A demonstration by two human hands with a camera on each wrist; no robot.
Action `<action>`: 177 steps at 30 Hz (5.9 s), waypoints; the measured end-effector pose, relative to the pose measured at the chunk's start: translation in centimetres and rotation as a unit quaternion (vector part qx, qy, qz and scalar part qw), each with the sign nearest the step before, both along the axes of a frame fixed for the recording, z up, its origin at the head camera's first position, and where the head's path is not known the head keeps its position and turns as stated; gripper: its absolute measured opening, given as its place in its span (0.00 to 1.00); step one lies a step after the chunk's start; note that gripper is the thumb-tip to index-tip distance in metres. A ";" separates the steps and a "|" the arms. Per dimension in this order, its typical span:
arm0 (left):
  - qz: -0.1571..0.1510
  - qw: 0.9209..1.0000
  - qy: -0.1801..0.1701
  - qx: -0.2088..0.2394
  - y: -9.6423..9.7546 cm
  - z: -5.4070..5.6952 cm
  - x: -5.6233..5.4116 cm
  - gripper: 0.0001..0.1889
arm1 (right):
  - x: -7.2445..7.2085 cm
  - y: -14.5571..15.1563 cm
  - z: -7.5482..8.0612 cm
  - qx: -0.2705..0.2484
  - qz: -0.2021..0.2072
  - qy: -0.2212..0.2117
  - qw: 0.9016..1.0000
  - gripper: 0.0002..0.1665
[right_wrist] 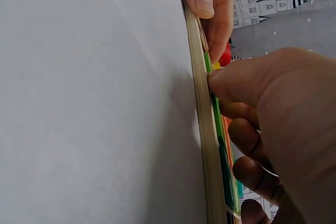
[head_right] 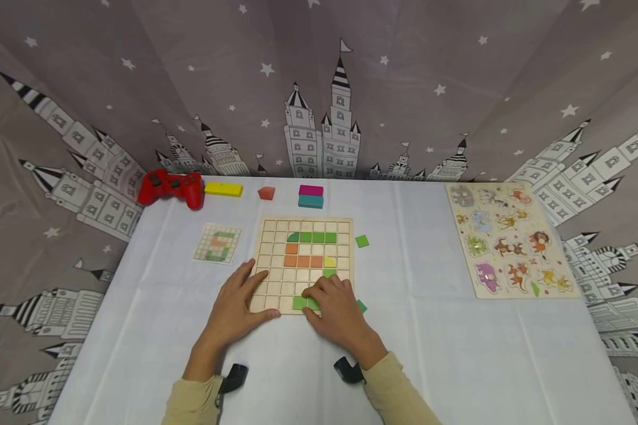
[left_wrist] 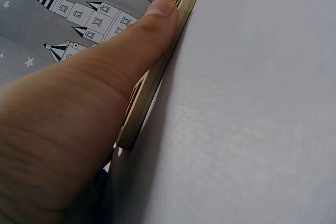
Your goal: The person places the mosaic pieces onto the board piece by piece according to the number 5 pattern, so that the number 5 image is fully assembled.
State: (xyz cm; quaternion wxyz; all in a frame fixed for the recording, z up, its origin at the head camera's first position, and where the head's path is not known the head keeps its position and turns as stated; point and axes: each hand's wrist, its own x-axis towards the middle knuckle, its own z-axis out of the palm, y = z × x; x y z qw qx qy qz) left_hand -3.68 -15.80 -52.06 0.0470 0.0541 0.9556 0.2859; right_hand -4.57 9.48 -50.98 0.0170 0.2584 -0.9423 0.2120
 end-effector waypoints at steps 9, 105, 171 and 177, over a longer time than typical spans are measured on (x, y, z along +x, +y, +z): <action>0.003 1.000 0.003 0.004 0.0 0.1 0.1 0.51 | 0.1 0.9 0.3 0.000 -0.005 0.001 1.000 0.14; -0.017 0.999 0.030 0.000 -0.1 -0.2 -0.1 0.45 | 0.0 -4.0 0.2 0.046 0.005 0.037 0.998 0.11; -0.012 1.000 0.003 0.005 -0.1 -0.2 -0.2 0.46 | -10.2 10.5 -0.2 -0.070 -0.150 -0.139 0.976 0.36; -0.014 1.000 0.010 0.009 -0.2 0.0 -0.2 0.46 | -11.0 10.5 -0.6 -0.084 -0.144 -0.130 0.977 0.32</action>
